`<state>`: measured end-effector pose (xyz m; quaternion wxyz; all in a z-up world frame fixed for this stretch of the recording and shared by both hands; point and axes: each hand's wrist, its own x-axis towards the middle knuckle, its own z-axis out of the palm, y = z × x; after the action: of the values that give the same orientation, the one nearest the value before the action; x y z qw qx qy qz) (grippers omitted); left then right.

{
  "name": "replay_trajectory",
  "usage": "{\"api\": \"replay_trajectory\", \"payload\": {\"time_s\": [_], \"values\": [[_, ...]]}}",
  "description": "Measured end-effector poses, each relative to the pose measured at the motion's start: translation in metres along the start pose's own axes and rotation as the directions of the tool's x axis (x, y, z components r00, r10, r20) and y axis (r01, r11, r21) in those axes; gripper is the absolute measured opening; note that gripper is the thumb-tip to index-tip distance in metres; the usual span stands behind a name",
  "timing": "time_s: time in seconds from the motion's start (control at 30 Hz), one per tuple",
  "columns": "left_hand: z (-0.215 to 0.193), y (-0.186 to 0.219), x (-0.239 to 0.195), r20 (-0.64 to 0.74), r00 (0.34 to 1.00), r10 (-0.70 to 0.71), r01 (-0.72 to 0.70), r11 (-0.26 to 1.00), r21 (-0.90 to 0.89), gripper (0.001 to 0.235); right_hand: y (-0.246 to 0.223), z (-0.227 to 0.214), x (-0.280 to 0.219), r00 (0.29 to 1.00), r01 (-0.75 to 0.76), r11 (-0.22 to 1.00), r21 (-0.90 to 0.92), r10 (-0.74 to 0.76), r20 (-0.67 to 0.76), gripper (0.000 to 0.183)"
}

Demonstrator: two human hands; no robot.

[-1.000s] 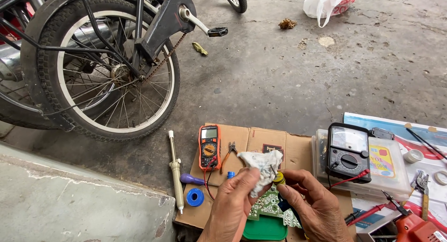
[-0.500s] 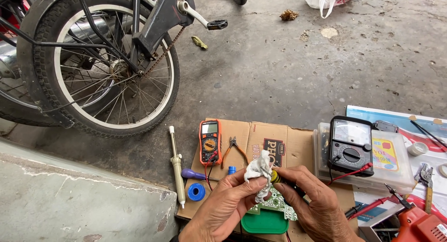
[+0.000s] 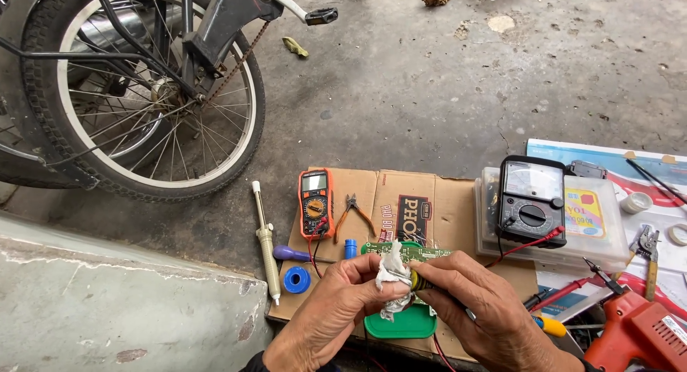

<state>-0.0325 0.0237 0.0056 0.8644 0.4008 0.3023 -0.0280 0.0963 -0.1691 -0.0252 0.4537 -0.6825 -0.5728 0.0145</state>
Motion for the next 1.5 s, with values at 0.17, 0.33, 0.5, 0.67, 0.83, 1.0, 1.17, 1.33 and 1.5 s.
{"api": "replay_trajectory", "payload": {"time_s": [0.17, 0.33, 0.5, 0.67, 0.83, 1.0, 1.17, 1.33, 1.5], "values": [[0.003, -0.005, -0.001, 0.025, 0.998, 0.06, -0.062, 0.996, 0.064, 0.019, 0.0, -0.006, -0.003, 1.0, -0.015, 0.997, 0.081, 0.014, 0.011, 0.037], [0.008, -0.005, -0.002, -0.008, 0.999, -0.033, 0.032, 0.999, -0.041, 0.025, -0.003, -0.009, -0.004, 0.998, -0.063, 0.996, 0.07, 0.063, 0.006, 0.038], [0.013, -0.003, 0.002, 0.027, 1.0, 0.013, -0.013, 1.0, -0.008, 0.027, 0.003, -0.016, -0.012, 0.948, -0.316, 0.948, 0.031, 0.315, 0.041, 0.034], [0.013, -0.003, 0.001, 0.022, 0.999, -0.032, 0.031, 0.999, 0.025, 0.022, 0.003, -0.018, -0.014, 0.956, -0.292, 0.955, 0.061, 0.292, 0.009, 0.025], [0.007, -0.006, -0.001, 0.093, 0.995, 0.031, -0.046, 0.985, 0.168, 0.016, 0.002, -0.02, -0.017, 0.911, -0.409, 0.819, 0.403, 0.394, 0.124, 0.021], [0.004, -0.006, 0.001, 0.14, 0.988, 0.059, -0.096, 0.958, 0.27, 0.016, 0.009, -0.02, -0.024, 0.821, -0.555, 0.655, 0.513, 0.529, 0.213, 0.024], [0.02, -0.001, -0.004, 0.101, 0.992, 0.073, -0.094, 0.969, 0.229, 0.02, 0.006, -0.021, -0.016, 0.674, -0.675, 0.378, 0.634, 0.666, 0.319, 0.021], [0.022, -0.006, 0.002, -0.073, 0.996, -0.049, 0.046, 0.998, -0.042, 0.026, -0.004, -0.015, -0.008, 0.899, -0.437, 0.862, 0.257, 0.408, 0.161, 0.03], [0.029, 0.005, -0.008, -0.067, 0.994, -0.088, 0.077, 0.986, -0.145, 0.025, -0.006, -0.014, -0.006, 0.901, -0.413, 0.839, 0.354, 0.433, 0.023, 0.027]]}}
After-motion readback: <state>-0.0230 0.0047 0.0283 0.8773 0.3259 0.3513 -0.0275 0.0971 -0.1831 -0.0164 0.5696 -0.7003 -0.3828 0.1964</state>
